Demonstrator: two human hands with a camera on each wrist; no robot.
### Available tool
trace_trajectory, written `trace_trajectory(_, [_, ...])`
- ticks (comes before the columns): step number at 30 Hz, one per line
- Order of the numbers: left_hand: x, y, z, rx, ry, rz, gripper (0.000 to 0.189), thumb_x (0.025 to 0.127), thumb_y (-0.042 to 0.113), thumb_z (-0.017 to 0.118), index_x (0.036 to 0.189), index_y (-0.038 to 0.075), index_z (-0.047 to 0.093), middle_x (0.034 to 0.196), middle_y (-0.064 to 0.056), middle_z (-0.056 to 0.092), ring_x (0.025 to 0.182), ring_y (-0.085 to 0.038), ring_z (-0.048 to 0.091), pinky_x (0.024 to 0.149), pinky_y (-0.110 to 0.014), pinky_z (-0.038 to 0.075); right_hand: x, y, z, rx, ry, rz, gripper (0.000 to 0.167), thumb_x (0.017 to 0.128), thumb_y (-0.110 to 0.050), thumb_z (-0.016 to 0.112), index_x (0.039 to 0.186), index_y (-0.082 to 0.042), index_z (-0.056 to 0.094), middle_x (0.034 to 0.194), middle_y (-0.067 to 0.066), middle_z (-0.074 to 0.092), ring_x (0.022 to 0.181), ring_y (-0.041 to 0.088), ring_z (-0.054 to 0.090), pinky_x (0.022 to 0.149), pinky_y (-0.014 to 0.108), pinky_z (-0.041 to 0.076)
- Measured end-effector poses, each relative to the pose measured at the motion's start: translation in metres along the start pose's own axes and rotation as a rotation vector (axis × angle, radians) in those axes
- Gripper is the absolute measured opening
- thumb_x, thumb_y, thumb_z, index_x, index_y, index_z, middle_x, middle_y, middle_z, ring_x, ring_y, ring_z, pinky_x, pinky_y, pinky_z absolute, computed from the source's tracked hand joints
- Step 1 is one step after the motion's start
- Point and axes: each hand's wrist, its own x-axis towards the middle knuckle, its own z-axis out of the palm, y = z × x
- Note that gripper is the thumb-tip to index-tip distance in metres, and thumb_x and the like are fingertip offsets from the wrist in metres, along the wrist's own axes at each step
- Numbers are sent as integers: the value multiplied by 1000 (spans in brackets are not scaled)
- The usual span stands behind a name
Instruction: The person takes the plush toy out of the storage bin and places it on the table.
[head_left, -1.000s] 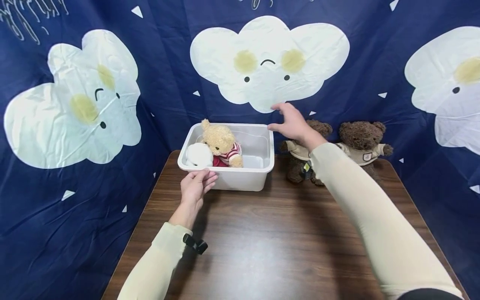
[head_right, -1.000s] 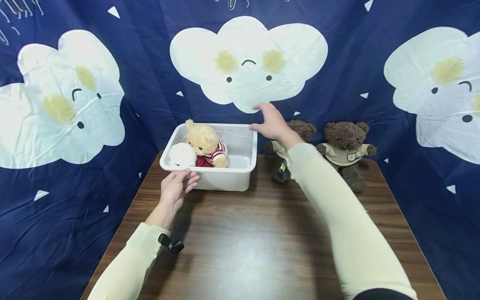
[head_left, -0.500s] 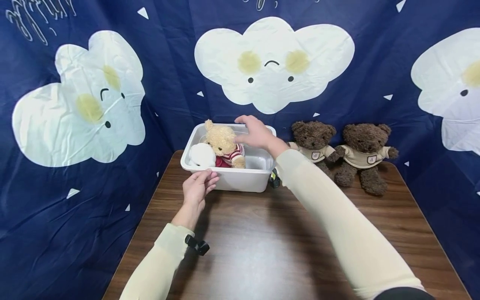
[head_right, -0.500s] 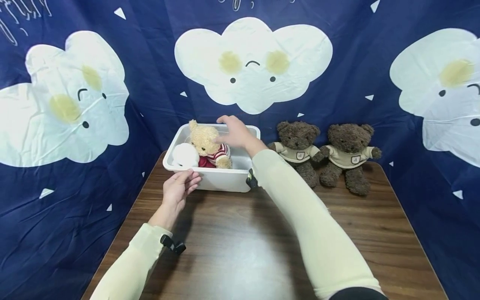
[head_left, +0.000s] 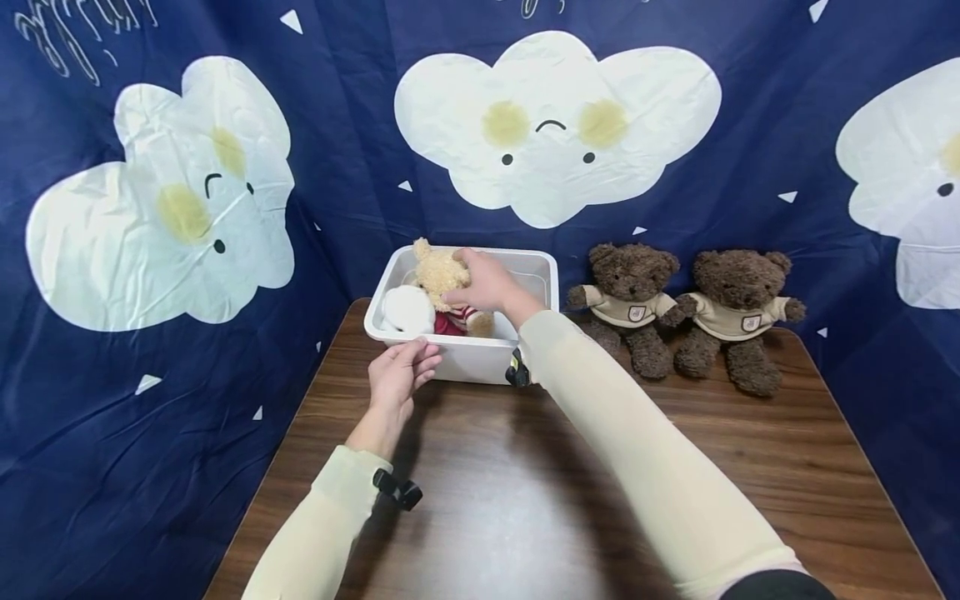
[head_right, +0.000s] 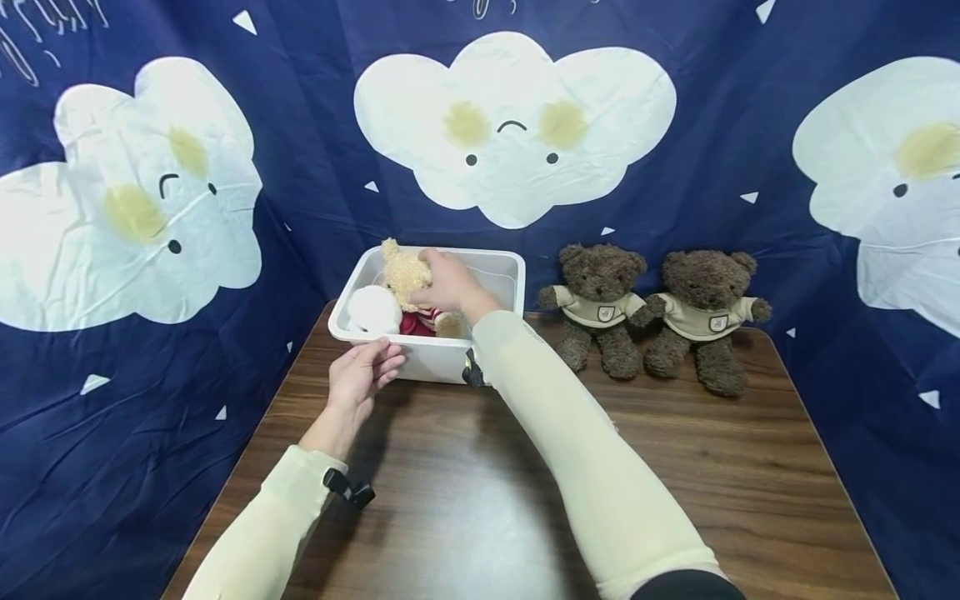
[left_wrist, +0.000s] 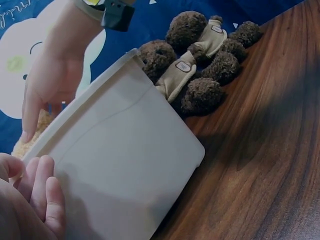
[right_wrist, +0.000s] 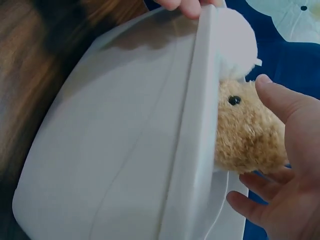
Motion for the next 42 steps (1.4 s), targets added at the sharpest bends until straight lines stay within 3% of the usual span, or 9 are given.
trace_trajectory(5, [-1,1,-2,1,8,6,17,97,18,71,105,4,66,79,-1,79,70,-12,77,57,-19,59,6,-7,4,-16,6,35,86,88,-43,79,153,-7,36,147,17,54,137,29,51,116,40,42])
trace_trajectory(11, [-2,-1,0,6,2,-2,18,98,19,70,107,4,66,80,-2,79,71,-12,77,58,-21,59,14,-6,5,-57,27,141,90,86,-51,79,153,-9,36,146,14,57,133,29,56,112,41,46])
trace_trajectory(17, [-2,-3,5,6,-27,-30,18,98,20,69,107,5,66,82,-1,79,72,-11,77,58,-21,59,14,-1,5,-110,56,178,82,86,-47,80,148,-8,42,137,14,64,126,32,61,107,42,50])
trace_trajectory(22, [-2,-2,4,1,-39,-46,16,100,19,67,107,6,63,81,0,79,72,-11,76,58,-20,59,12,1,3,-96,87,167,71,89,-36,78,146,-7,46,136,14,65,124,30,62,106,41,50])
trace_trajectory(27, [-1,1,2,-8,-37,-41,15,99,19,67,105,7,60,81,0,79,72,-11,76,58,-20,58,10,1,-5,-1,148,136,64,89,-34,78,141,-9,52,130,10,68,117,26,64,101,38,52])
trace_trajectory(42, [-4,-4,0,-69,-62,-63,15,102,25,66,105,12,57,82,5,78,72,-9,75,62,-19,57,-26,-13,-52,95,260,-25,56,85,-26,84,134,-17,60,123,1,69,109,20,64,94,36,52])
